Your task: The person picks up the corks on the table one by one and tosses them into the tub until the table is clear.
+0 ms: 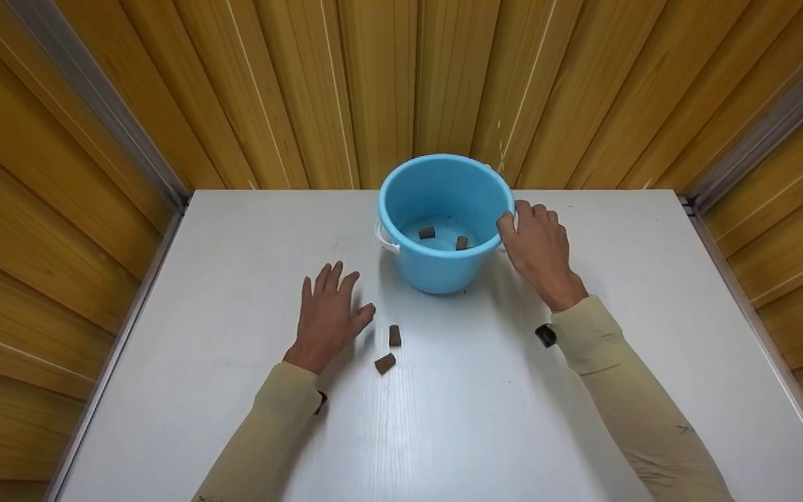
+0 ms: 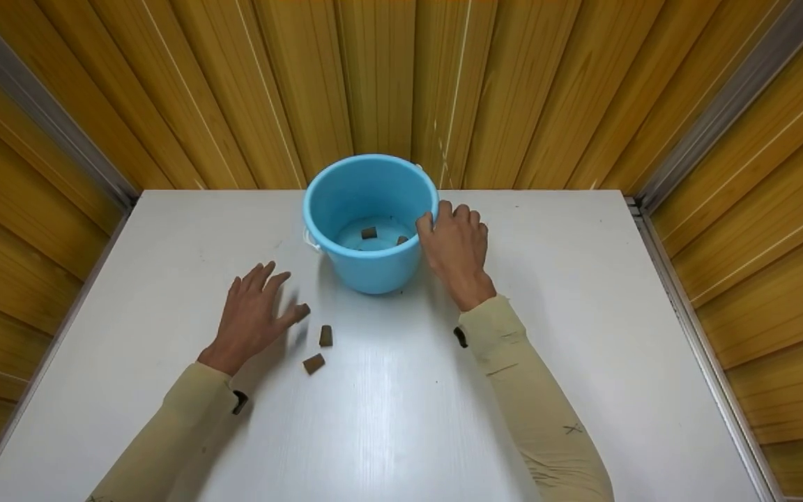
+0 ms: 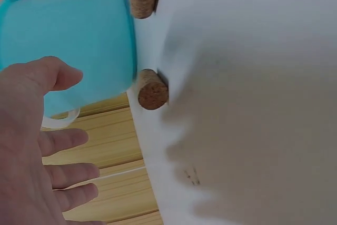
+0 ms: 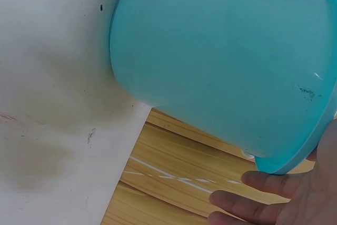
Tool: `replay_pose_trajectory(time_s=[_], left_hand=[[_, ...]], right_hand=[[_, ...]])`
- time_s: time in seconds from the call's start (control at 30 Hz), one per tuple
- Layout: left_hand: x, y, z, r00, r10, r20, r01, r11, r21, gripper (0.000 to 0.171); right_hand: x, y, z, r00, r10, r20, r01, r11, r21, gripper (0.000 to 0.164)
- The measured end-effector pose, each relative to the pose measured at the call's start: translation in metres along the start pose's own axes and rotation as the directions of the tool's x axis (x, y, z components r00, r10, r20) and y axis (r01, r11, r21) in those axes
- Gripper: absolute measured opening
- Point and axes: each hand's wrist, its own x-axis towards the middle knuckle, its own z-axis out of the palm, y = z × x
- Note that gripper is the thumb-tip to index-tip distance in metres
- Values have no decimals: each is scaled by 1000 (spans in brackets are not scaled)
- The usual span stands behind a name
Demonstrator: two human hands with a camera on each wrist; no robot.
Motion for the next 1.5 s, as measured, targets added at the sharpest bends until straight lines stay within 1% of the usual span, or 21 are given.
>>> replay_pose_trajectory(time_s=[0.13, 0.23, 0.33, 0.47, 0.53, 0.63, 0.77, 1.07, 1.2, 1.3, 1.43, 1.5], left_hand=[[-7, -2, 7, 999, 17, 30, -18, 1000, 15, 54], [-10, -4, 12, 997, 25, 76, -27, 999, 31, 55], [-10, -6, 17, 990, 34, 134, -41, 998, 45, 57], [-9, -9, 22, 982, 31, 188, -39, 998, 44, 47], [-8, -10, 24, 980, 30, 194, -39, 998, 45, 42], [-7, -11, 26, 981, 48, 189, -60, 997, 57, 37], [-5, -11, 27, 983, 79, 166, -90, 994, 63, 36], [-2, -12, 28, 987, 108, 117, -119, 989, 91, 28], [-2, -13, 28, 989, 106, 104, -115, 989, 89, 26], [-3, -13, 26, 991, 99, 92, -107, 990, 89, 24], [-3, -11, 19, 993, 93, 74, -99, 991, 88, 24], [-2, -10, 15, 994, 91, 62, -97, 991, 92, 25]], right_hand=[[0, 0, 0, 1000, 7, 10, -7, 1000, 1, 65], [0, -1, -1, 1000, 3, 9, -3, 1000, 2, 64], [-1, -1, -2, 1000, -10, -12, 10, 1000, 15, 63], [-1, -2, -3, 999, -24, -29, 25, 999, 26, 62], [-1, -3, -3, 999, -24, -22, 25, 999, 22, 62], [-1, -2, -3, 1000, -14, -5, 14, 1000, 20, 62], [0, -2, -3, 1000, 3, 12, -4, 1000, 16, 64], [1, -2, -3, 1000, 1, 24, -2, 1000, 12, 64], [1, -1, -3, 1000, 3, 20, -3, 1000, 10, 64], [1, 0, -2, 1000, -16, 1, 16, 1000, 11, 63], [0, 0, -1, 999, -39, -28, 39, 999, 10, 61], [0, 0, -1, 999, -38, -26, 38, 999, 6, 61]])
